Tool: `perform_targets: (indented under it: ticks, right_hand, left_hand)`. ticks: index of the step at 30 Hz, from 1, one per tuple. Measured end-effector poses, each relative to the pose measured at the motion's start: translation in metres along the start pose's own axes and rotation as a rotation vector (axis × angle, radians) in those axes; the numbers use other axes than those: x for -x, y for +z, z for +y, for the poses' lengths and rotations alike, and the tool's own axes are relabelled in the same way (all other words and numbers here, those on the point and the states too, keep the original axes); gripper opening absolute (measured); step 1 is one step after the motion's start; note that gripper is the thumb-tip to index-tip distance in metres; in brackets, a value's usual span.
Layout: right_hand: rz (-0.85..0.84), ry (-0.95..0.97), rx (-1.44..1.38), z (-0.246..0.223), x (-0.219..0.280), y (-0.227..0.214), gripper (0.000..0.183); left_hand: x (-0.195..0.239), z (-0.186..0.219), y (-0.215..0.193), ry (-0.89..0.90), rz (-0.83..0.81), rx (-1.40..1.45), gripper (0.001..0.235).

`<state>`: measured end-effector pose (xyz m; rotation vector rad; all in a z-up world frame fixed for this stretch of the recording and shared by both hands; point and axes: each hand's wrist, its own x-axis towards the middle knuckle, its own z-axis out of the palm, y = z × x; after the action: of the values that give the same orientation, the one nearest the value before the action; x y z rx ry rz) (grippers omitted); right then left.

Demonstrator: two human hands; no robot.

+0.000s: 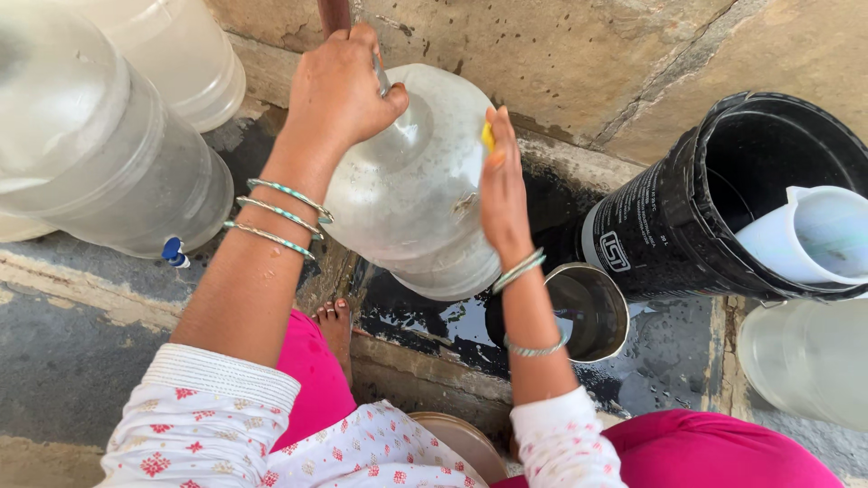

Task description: The person cleans a large plastic water dispenser. They first scrub the inside of the dispenser's neck with a long-handled brush, then wipe the exterior surface with a yellow sponge.

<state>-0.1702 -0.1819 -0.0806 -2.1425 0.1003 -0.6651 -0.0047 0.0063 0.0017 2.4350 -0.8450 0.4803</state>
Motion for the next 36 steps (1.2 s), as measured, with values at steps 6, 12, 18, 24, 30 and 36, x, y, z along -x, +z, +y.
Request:
perform_targets:
  ticks: [6,12,18,24,30,36]
  right_hand:
    - [0.000,-0.171,0.316,-0.049,0.030,0.011,0.096]
    - [-0.203,-0.313,0.639,-0.081,0.076,0.022,0.105]
    - [-0.156,-0.248,0.490,-0.034,-0.011,-0.012,0.085]
    - [-0.299,0.023,0.345,-0.014,-0.065,-0.032,0.061]
    - [-0.175,-0.254,0.641,-0.094,0.057,0.033,0.095]
    - [-0.462,-0.280,0.650,-0.103,0.089,0.072,0.065]
  left_hand:
    - [0.003,-0.005,0.004,-0.078,0.081,-0.027,0.040]
    - [0.007,-0.018,-0.020,0.039,0.034,0.054,0.035]
    - [0.017,0.004,-0.033,0.141,-0.109,0.210,0.035]
    - [0.017,0.046,-0.011,0.180,0.081,0.244,0.019]
    - [0.015,0.057,0.013,0.130,0.153,0.131,0.018]
    - [0.014,0.077,0.018,0.079,0.136,0.116,0.019]
